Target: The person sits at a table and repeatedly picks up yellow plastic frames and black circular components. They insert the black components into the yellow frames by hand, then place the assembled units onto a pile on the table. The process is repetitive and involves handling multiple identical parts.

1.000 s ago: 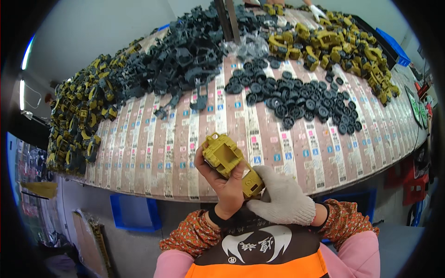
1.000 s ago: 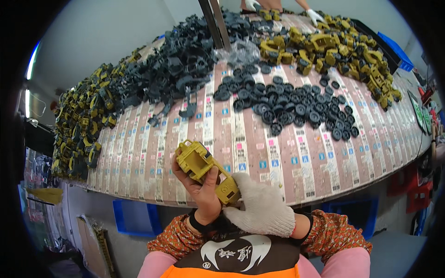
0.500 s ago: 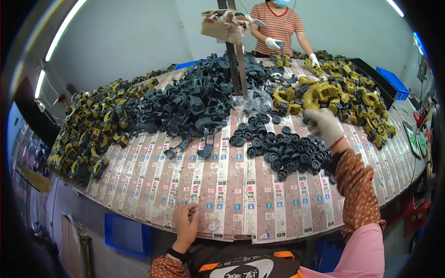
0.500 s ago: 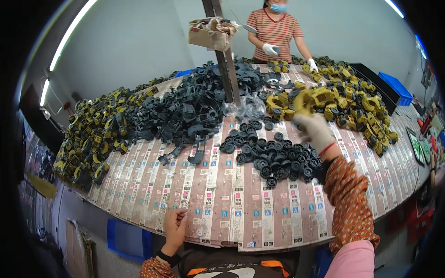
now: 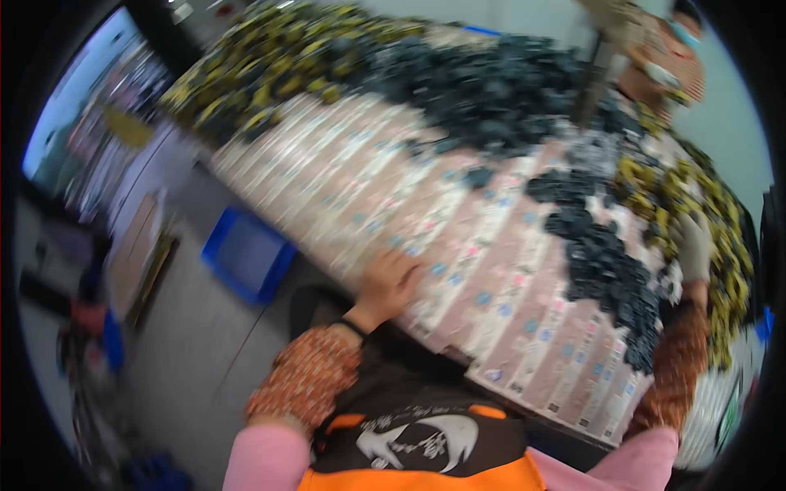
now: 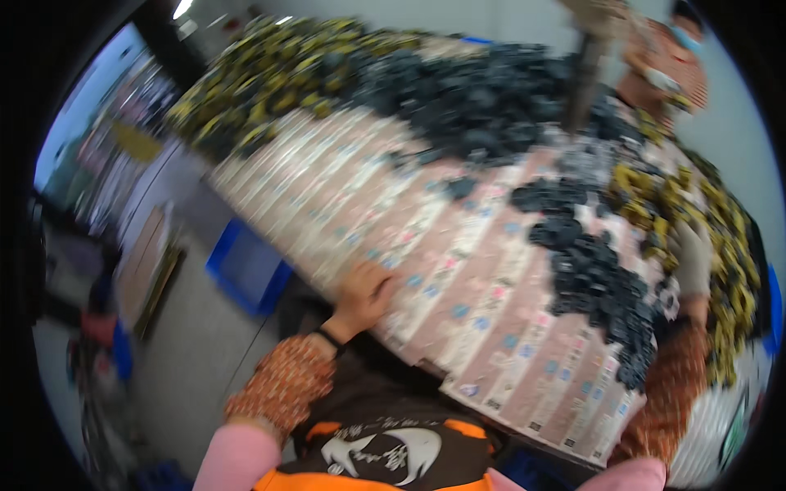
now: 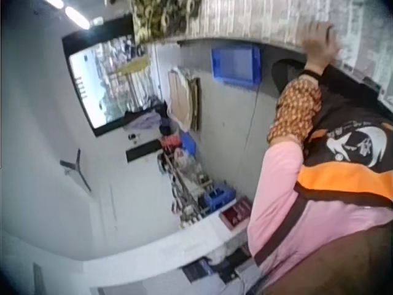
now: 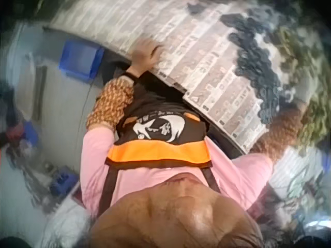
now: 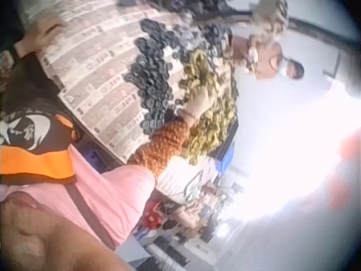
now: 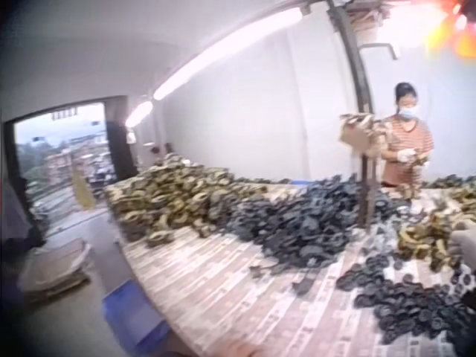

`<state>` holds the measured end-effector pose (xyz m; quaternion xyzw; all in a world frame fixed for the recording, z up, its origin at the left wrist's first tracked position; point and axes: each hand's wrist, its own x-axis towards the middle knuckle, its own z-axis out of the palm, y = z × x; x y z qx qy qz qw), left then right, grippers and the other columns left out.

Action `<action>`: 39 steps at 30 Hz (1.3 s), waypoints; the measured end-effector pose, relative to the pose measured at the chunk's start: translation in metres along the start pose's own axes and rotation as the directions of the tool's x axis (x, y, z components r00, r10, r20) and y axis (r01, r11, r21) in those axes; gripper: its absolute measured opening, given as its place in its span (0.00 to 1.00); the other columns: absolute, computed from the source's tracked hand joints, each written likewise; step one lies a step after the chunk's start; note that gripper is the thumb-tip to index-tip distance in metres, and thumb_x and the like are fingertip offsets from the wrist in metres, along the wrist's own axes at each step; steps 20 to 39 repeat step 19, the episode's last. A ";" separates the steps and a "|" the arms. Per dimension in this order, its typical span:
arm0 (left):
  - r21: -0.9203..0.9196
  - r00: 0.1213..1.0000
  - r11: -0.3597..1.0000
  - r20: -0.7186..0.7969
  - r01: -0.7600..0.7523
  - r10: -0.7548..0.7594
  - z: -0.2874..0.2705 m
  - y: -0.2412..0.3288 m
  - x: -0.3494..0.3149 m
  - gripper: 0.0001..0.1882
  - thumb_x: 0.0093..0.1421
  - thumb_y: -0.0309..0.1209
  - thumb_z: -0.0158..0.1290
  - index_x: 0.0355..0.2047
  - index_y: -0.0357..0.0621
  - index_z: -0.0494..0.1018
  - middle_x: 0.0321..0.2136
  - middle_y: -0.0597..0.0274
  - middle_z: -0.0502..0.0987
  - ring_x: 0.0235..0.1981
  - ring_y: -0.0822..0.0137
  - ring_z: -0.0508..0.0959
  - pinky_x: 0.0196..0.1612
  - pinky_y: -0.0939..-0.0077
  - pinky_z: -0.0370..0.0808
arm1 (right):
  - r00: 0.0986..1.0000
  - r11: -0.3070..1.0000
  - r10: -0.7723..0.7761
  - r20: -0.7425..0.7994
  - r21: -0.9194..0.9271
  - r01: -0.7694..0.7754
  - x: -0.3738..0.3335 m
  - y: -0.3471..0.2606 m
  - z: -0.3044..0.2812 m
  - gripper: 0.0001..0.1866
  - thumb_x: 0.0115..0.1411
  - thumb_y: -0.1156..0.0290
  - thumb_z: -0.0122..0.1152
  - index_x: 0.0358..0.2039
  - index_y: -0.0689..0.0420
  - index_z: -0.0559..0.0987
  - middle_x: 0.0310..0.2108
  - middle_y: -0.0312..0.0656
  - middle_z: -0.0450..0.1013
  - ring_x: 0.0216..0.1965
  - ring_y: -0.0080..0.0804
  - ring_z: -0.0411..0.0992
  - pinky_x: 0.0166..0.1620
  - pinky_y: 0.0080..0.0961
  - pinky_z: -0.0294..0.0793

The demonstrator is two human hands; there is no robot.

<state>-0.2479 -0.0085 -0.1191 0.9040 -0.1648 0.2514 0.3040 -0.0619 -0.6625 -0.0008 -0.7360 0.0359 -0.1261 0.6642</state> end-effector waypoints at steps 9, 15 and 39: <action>-0.069 0.984 0.996 -0.170 -0.062 0.050 0.007 -0.015 -0.018 0.07 0.61 0.32 0.60 0.40 0.52 0.80 0.33 0.61 0.77 0.41 0.55 0.78 0.45 0.58 0.77 | 0.793 0.744 0.022 0.609 -0.540 0.393 -0.277 -0.043 0.258 0.30 0.65 0.79 0.64 0.68 0.60 0.71 0.67 0.48 0.72 0.59 0.39 0.76 0.58 0.32 0.77; -0.069 0.989 0.994 -0.127 -0.082 0.073 0.019 -0.031 -0.020 0.09 0.54 0.32 0.62 0.36 0.50 0.78 0.34 0.59 0.77 0.44 0.53 0.77 0.46 0.59 0.77 | 0.551 0.436 0.140 0.823 -0.551 0.712 -0.359 -0.062 0.349 0.48 0.53 0.64 0.73 0.73 0.62 0.64 0.74 0.65 0.57 0.74 0.65 0.57 0.73 0.50 0.60; -0.065 0.985 0.990 -0.126 -0.125 0.116 0.030 -0.044 -0.022 0.12 0.54 0.35 0.64 0.37 0.49 0.77 0.36 0.59 0.76 0.45 0.53 0.77 0.50 0.60 0.76 | 0.518 0.118 0.136 0.844 -0.533 0.838 -0.371 -0.036 0.368 0.56 0.52 0.55 0.75 0.77 0.58 0.59 0.77 0.63 0.52 0.78 0.67 0.48 0.76 0.60 0.49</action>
